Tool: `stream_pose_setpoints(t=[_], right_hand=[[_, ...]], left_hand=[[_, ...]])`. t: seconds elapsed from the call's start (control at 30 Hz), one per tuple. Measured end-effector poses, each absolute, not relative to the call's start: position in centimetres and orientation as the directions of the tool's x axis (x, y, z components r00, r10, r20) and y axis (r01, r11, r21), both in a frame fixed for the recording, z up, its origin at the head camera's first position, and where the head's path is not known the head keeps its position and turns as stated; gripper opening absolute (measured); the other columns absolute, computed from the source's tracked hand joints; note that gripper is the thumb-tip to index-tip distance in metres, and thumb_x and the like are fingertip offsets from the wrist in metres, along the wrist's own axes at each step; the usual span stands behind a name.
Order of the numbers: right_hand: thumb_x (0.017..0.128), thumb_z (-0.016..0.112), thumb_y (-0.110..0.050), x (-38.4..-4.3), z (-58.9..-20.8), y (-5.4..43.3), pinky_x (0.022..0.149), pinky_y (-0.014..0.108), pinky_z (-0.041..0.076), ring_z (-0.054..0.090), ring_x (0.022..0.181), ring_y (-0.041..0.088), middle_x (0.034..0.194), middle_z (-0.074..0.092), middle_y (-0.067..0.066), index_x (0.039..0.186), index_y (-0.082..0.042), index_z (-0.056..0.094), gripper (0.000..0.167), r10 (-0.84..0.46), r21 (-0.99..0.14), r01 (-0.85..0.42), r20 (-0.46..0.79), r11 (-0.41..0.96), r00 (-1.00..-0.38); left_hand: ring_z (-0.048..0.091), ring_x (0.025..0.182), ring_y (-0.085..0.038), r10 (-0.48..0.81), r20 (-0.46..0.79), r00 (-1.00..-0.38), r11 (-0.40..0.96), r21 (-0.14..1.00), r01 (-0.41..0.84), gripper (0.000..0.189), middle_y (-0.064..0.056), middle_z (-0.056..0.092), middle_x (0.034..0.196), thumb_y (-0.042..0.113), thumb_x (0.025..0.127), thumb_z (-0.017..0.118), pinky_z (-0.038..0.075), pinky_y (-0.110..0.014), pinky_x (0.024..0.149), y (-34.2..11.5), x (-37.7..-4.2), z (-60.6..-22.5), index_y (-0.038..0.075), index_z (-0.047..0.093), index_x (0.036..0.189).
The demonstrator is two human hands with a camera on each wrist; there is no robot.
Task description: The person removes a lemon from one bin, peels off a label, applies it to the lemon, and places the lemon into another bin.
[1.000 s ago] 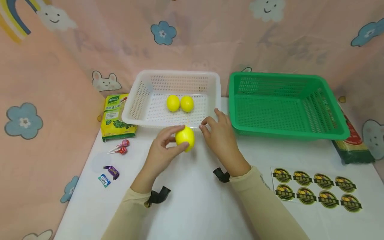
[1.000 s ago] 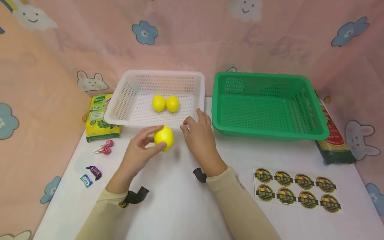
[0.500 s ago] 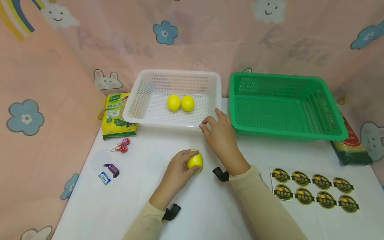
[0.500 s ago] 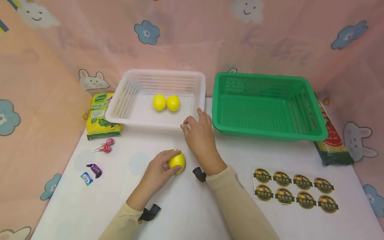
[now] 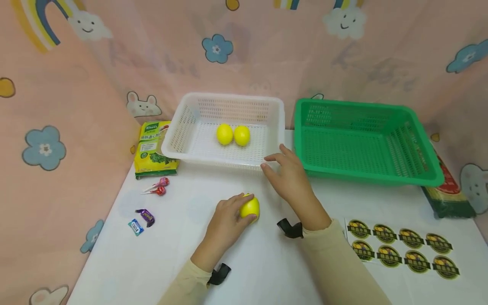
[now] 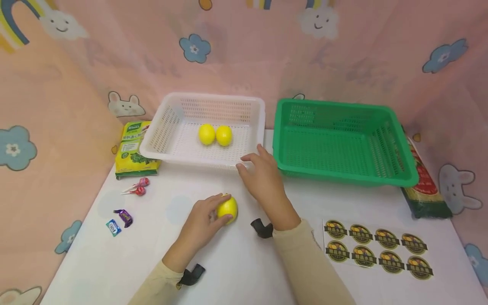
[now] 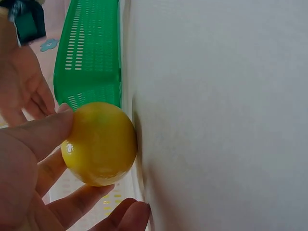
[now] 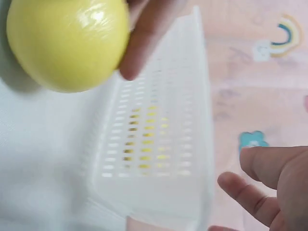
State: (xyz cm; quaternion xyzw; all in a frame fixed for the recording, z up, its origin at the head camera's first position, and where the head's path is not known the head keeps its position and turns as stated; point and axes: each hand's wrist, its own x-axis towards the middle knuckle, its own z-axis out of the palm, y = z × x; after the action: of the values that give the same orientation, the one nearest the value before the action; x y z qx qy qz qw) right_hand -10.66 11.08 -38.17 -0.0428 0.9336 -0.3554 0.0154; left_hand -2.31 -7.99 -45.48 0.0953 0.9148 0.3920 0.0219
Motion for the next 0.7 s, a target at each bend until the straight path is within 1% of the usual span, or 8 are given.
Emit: stream_pose_setpoints(t=[0.17,0.23,0.3,0.4,0.47,0.53,0.63,0.7], right_hand=[[0.106,0.067,-0.035,-6.0,-37.2,15.4,0.113,0.070,0.036,0.038,0.151,0.040,0.162,0.047,0.009,0.132,-0.011,0.071,0.036,-0.068,-0.716,-0.093,0.064,0.692,-0.996],[0.106,0.067,-0.036,-3.8,-37.3,18.1,0.111,0.072,0.035,0.040,0.148,0.043,0.160,0.049,0.011,0.134,-0.010,0.069,0.039,-0.051,-0.700,-0.086,0.070,0.709,-0.996],[0.107,0.065,-0.040,-1.8,-37.9,21.4,0.108,0.075,0.033,0.037,0.148,0.049,0.162,0.046,0.017,0.141,-0.007,0.065,0.048,-0.023,-0.674,-0.036,0.028,0.738,-0.999],[0.108,0.059,-0.048,0.9,-39.8,26.6,0.105,0.081,0.029,0.026,0.148,0.058,0.167,0.031,0.027,0.153,-0.001,0.051,0.066,0.089,-0.632,0.157,-0.138,0.759,-0.986],[0.108,0.052,-0.056,2.2,-41.4,29.5,0.107,0.081,0.027,0.019,0.150,0.060,0.171,0.018,0.029,0.160,0.001,0.039,0.078,0.190,-0.603,0.330,-0.286,0.726,-0.939],[0.107,0.048,-0.062,3.5,-43.1,31.5,0.109,0.080,0.026,0.017,0.149,0.061,0.172,0.008,0.029,0.164,0.001,0.029,0.087,0.287,-0.564,0.485,-0.406,0.669,-0.868],[0.106,0.048,-0.064,4.9,-45.2,32.7,0.113,0.074,0.030,0.022,0.149,0.059,0.174,0.003,0.025,0.167,-0.002,0.023,0.091,0.396,-0.543,0.625,-0.487,0.561,-0.778],[0.105,0.050,-0.064,5.6,-46.2,32.7,0.112,0.074,0.031,0.025,0.147,0.060,0.173,0.005,0.026,0.167,-0.001,0.023,0.092,0.423,-0.554,0.642,-0.484,0.530,-0.766]], left_hand=[[0.055,0.126,-0.038,0.224,0.070,-0.972,0.718,0.662,0.214,0.053,-0.012,0.056,0.152,0.028,0.097,0.080,0.056,-0.049,0.097,-7.6,-1.7,-45.4,0.020,0.064,0.147],[0.054,0.128,-0.039,0.244,0.097,-0.965,0.731,0.635,0.248,0.052,-0.015,0.053,0.154,0.028,0.099,0.078,0.057,-0.051,0.096,-7.5,-1.4,-45.4,0.018,0.062,0.148],[0.054,0.129,-0.041,0.259,0.121,-0.958,0.740,0.612,0.277,0.051,-0.019,0.052,0.155,0.028,0.100,0.077,0.058,-0.052,0.095,-7.4,-1.3,-45.4,0.017,0.062,0.148],[0.054,0.127,-0.042,0.267,0.173,-0.948,0.762,0.564,0.318,0.050,-0.021,0.051,0.154,0.028,0.100,0.077,0.058,-0.052,0.094,-7.3,-1.2,-45.4,0.015,0.063,0.147],[0.053,0.128,-0.044,0.257,0.227,-0.939,0.781,0.523,0.341,0.052,-0.021,0.051,0.154,0.028,0.099,0.078,0.056,-0.055,0.095,-7.2,-1.0,-45.2,0.016,0.063,0.147],[0.052,0.130,-0.043,0.252,0.297,-0.921,0.785,0.495,0.374,0.051,-0.020,0.052,0.154,0.026,0.099,0.078,0.055,-0.057,0.096,-6.8,-0.6,-44.7,0.016,0.063,0.147],[0.051,0.133,-0.039,0.279,0.355,-0.892,0.734,0.519,0.437,0.048,-0.016,0.055,0.152,0.025,0.100,0.075,0.051,-0.057,0.101,-5.0,0.2,-43.7,0.017,0.064,0.146],[0.051,0.134,-0.034,0.359,0.328,-0.874,0.688,0.539,0.485,0.045,-0.014,0.057,0.150,0.026,0.103,0.070,0.046,-0.054,0.107,-3.0,0.9,-43.4,0.016,0.062,0.147]])
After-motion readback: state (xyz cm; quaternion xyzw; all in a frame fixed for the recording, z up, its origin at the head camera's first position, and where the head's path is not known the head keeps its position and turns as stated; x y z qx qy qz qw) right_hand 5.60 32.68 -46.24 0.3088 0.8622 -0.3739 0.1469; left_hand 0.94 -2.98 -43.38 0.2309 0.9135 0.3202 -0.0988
